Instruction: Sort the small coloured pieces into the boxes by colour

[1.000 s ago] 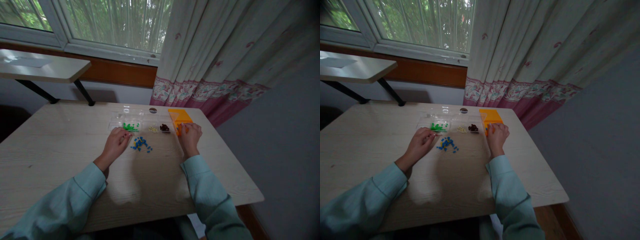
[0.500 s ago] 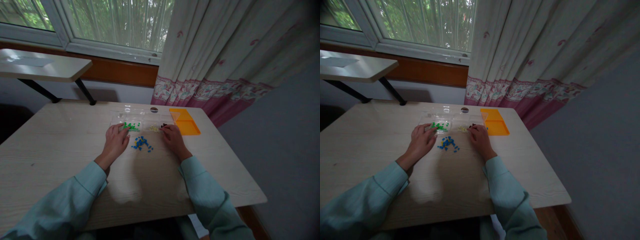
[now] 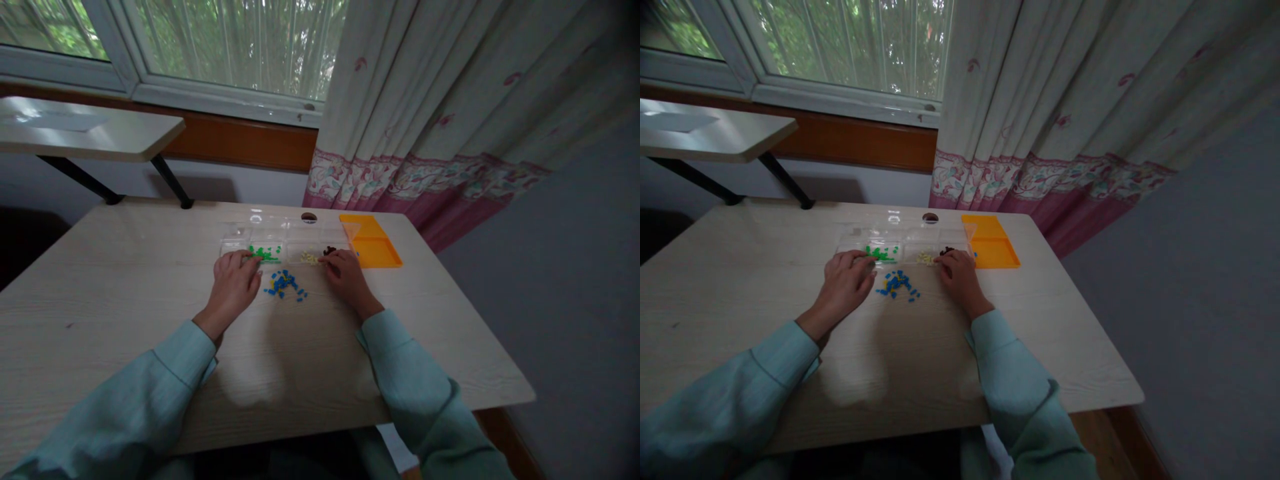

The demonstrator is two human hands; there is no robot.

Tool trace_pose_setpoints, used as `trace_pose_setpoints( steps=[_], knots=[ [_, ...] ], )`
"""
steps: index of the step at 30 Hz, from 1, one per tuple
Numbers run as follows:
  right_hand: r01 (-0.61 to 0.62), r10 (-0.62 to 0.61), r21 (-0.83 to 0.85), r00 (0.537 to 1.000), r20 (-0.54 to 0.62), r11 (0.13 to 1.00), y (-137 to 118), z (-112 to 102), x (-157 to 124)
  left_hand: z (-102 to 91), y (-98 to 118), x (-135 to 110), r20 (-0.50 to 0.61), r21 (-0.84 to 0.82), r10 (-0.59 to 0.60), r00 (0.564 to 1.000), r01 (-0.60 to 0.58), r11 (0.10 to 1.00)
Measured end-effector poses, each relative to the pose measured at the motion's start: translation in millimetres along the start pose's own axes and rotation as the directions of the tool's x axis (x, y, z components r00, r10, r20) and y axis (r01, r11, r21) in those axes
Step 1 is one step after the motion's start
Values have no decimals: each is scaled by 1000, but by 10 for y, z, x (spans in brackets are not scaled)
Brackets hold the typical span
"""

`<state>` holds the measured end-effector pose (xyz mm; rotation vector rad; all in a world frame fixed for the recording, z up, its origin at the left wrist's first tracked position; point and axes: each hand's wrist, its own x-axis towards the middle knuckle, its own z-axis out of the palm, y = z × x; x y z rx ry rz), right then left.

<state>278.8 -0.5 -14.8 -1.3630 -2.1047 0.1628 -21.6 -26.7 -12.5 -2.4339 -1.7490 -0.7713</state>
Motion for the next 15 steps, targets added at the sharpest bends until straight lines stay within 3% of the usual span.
trace_pose_setpoints(
  steps=[9,15],
  knots=[
    [-1,1,-3,1000,2,1000,-8,-17,-5,15,7,-28,-33,-89,-3,999,0,996],
    [13,-14,-25,1000,-9,1000,-10,-34,-10,-78,72,-24,-56,-32,27,998,-29,999]
  ],
)
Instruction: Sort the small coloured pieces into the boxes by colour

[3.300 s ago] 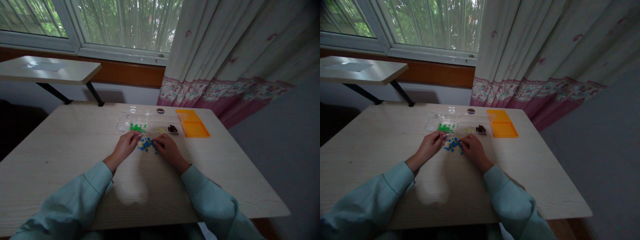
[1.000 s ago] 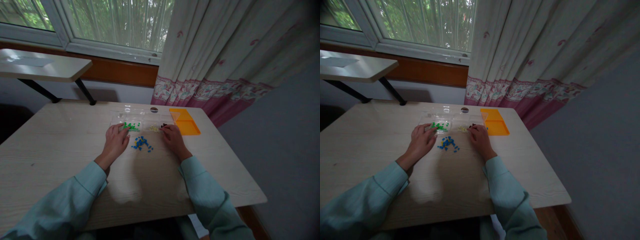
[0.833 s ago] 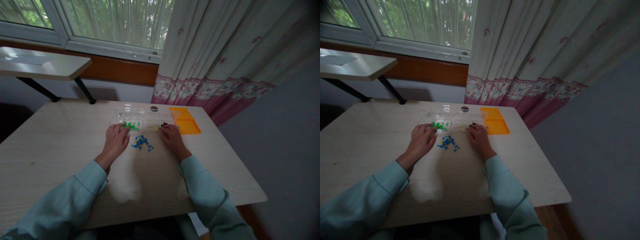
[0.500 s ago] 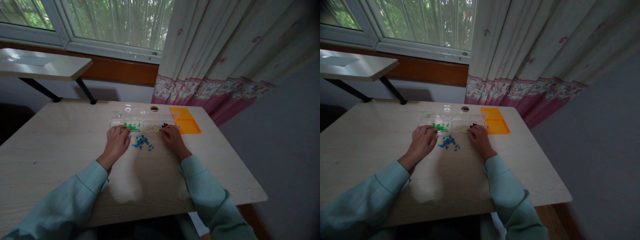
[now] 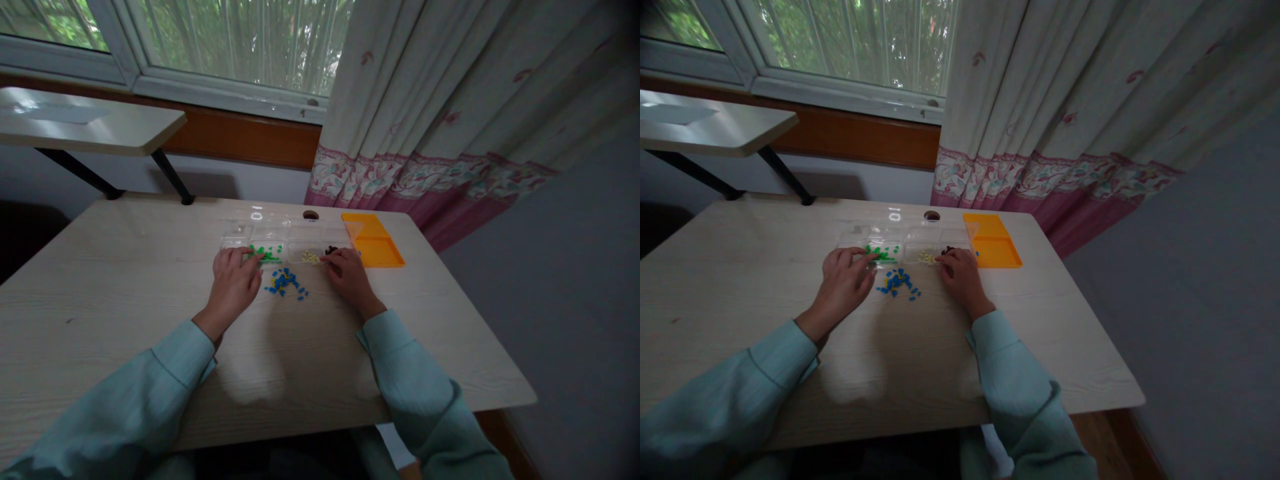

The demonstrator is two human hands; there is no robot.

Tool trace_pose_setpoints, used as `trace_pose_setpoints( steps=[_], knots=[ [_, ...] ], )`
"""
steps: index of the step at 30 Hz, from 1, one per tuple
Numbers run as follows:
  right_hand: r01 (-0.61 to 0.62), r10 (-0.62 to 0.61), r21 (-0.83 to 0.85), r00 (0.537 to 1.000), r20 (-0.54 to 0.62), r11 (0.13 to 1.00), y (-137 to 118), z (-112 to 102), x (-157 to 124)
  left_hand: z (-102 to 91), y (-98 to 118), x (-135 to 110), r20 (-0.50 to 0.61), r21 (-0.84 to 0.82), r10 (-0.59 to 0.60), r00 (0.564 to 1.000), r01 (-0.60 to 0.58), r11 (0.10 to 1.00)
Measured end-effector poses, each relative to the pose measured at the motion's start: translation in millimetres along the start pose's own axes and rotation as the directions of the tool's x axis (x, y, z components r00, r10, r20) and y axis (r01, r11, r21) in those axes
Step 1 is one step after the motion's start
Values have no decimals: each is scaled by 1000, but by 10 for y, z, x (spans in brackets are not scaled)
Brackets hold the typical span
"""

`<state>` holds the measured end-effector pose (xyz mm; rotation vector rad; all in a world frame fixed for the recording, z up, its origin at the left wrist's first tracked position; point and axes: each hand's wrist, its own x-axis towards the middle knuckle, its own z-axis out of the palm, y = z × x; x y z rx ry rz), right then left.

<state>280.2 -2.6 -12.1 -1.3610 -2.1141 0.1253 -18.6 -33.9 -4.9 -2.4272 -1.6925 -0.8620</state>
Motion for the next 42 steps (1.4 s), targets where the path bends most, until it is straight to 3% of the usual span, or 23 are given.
trace_pose_setpoints(
  steps=[7,15,22,33,38,42],
  knots=[
    [30,-35,-47,994,-108,998,-20,-3,8,10,15,53,-19,-59,131,991,-132,989],
    [82,-85,-36,991,-102,996,-150,-8,15,70,8,93,84,-59,161,983,-157,986],
    [152,-151,1,981,-119,988,-283,1,13,43,33,95,109,-60,131,985,-125,990],
    [231,-232,43,972,34,972,-582,177,-40,54,86,125,106,28,161,981,-165,986],
    [177,-178,15,982,63,984,-734,224,-60,89,115,147,77,59,177,981,-182,982],
    [138,-137,-5,989,48,990,-787,239,-46,132,139,148,2,-46,135,991,-135,990]
  ],
)
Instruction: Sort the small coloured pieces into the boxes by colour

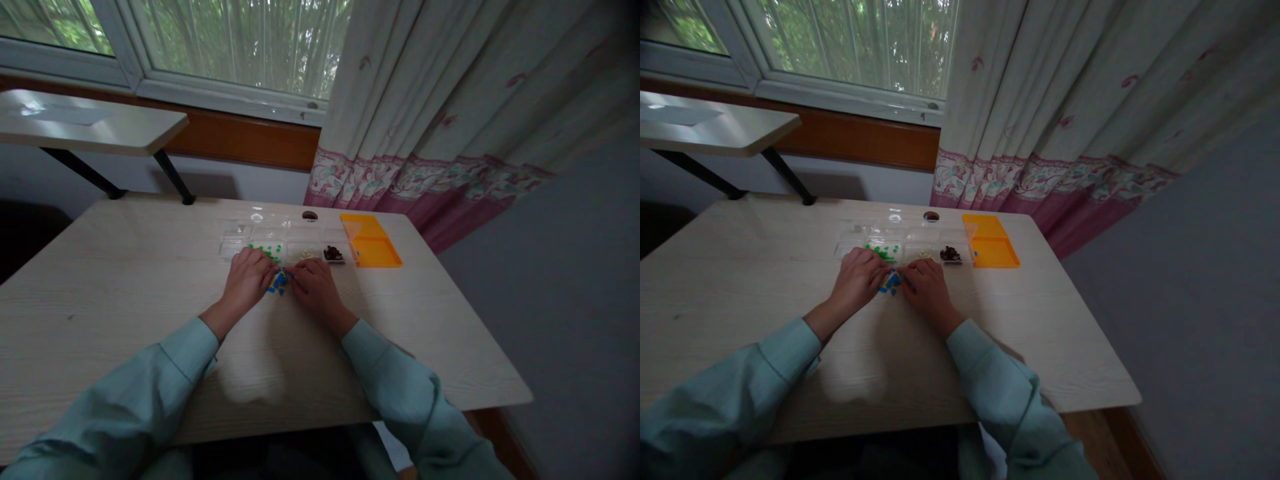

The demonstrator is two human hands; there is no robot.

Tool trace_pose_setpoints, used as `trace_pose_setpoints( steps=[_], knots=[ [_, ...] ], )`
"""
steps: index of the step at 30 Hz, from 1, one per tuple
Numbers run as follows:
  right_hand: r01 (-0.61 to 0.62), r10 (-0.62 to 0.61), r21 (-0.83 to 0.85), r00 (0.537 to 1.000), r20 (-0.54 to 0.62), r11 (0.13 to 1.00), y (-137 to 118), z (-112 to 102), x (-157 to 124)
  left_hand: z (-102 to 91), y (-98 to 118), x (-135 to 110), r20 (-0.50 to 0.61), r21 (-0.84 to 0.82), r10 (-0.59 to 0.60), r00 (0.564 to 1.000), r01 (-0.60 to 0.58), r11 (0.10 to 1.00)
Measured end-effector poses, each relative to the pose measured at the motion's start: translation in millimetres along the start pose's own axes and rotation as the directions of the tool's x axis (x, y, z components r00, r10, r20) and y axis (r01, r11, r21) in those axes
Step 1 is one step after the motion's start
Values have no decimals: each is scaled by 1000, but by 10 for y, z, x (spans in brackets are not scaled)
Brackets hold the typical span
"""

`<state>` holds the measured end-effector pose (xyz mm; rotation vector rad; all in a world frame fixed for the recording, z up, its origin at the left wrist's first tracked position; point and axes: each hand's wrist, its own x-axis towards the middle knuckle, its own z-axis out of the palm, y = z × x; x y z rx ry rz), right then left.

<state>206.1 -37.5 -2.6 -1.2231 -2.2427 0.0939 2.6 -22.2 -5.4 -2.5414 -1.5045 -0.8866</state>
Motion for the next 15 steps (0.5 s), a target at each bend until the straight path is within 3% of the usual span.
trace_pose_setpoints(
  steps=[6,15],
  knots=[
    [18,-18,0,997,-71,1000,-17,-15,19,16,96,8,-72,-213,-43,996,26,977],
    [25,-23,13,990,-139,1000,-12,-28,5,-7,158,6,-24,-252,-47,999,39,967]
  ],
)
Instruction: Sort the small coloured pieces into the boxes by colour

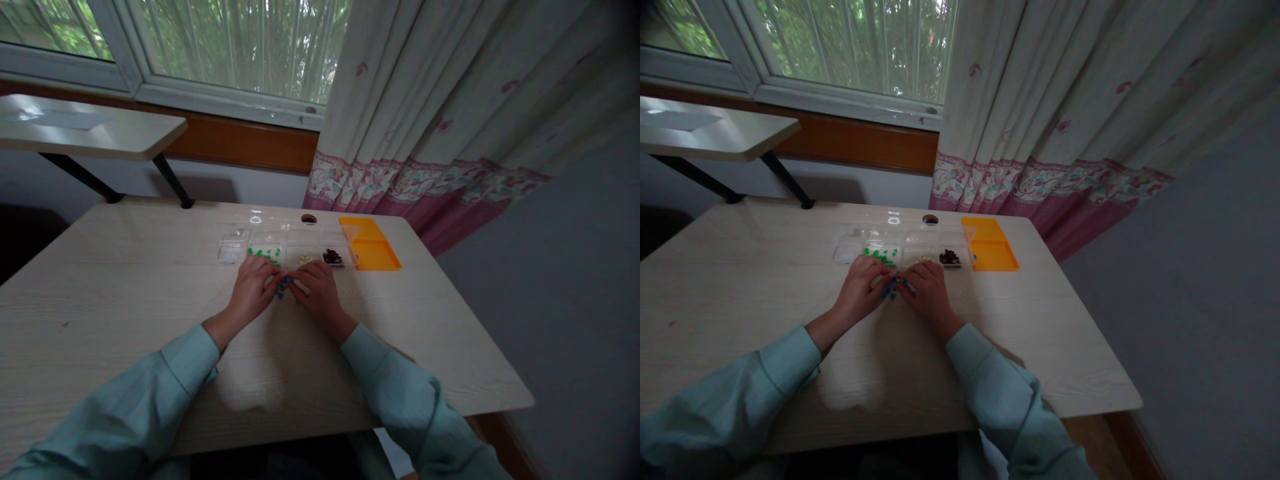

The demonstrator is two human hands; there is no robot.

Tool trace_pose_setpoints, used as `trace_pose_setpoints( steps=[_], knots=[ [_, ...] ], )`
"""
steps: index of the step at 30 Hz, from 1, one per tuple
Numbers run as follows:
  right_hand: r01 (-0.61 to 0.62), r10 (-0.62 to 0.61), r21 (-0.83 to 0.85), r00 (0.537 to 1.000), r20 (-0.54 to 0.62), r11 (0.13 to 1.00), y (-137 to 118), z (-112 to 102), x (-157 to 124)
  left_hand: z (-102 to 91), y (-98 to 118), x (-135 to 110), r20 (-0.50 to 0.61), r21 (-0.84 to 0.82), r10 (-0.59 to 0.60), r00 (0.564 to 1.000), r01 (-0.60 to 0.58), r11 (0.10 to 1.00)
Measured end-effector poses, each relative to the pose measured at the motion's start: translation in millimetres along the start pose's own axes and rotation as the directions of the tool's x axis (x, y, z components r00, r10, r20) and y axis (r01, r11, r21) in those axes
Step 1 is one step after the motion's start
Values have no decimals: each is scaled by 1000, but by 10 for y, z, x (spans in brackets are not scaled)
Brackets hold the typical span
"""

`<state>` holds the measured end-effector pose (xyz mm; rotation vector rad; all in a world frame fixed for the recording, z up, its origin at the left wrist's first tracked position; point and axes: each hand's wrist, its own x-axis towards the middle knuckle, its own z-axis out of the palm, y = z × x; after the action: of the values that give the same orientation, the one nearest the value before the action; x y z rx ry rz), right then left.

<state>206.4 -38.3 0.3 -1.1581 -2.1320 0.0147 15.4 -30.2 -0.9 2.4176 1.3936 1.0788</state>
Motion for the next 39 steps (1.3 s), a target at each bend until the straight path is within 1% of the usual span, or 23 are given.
trace_pose_setpoints(
  steps=[6,9,11,13,14,16,18,20,23,25,31,36,39],
  knots=[
    [32,-32,-16,999,14,999,28,24,-19,0,-12,-4,15,8,8,1000,-8,1000],
    [20,-21,-39,999,-27,999,129,-5,-15,-31,-44,-9,1,20,-1,1000,1,1000],
    [-31,26,-54,995,-94,998,261,-66,-4,-64,-84,-24,-15,26,-11,1000,12,1000],
    [-120,105,-80,980,-167,990,444,-160,6,-102,-127,-47,-15,35,-14,1000,14,999],
    [-172,150,-102,969,-196,980,547,-215,9,-122,-143,-58,7,42,-11,1000,11,999],
    [-293,245,-154,931,-272,944,757,-332,4,-153,-161,-79,61,63,-10,998,6,998],
    [-416,335,-176,870,-362,892,942,-438,-17,-168,-160,-93,109,82,-2,994,-7,997],
    [-512,410,-172,812,-416,841,1081,-517,-49,-169,-150,-100,136,90,16,991,-28,996],
    [-623,499,-160,732,-464,765,1202,-574,-98,-157,-141,-100,178,76,54,982,-69,995],
    [-664,537,-159,702,-468,730,1247,-577,-123,-150,-147,-98,199,69,74,977,-90,994],
    [-716,592,-207,678,-436,667,1340,-534,-166,-131,-197,-107,205,94,76,976,-97,991],
    [-716,612,-257,693,-382,649,1359,-520,-183,-110,-218,-112,220,95,76,973,-99,991],
    [-722,617,-268,687,-384,637,1336,-528,-181,-101,-213,-110,218,86,81,973,-101,991]
  ],
)
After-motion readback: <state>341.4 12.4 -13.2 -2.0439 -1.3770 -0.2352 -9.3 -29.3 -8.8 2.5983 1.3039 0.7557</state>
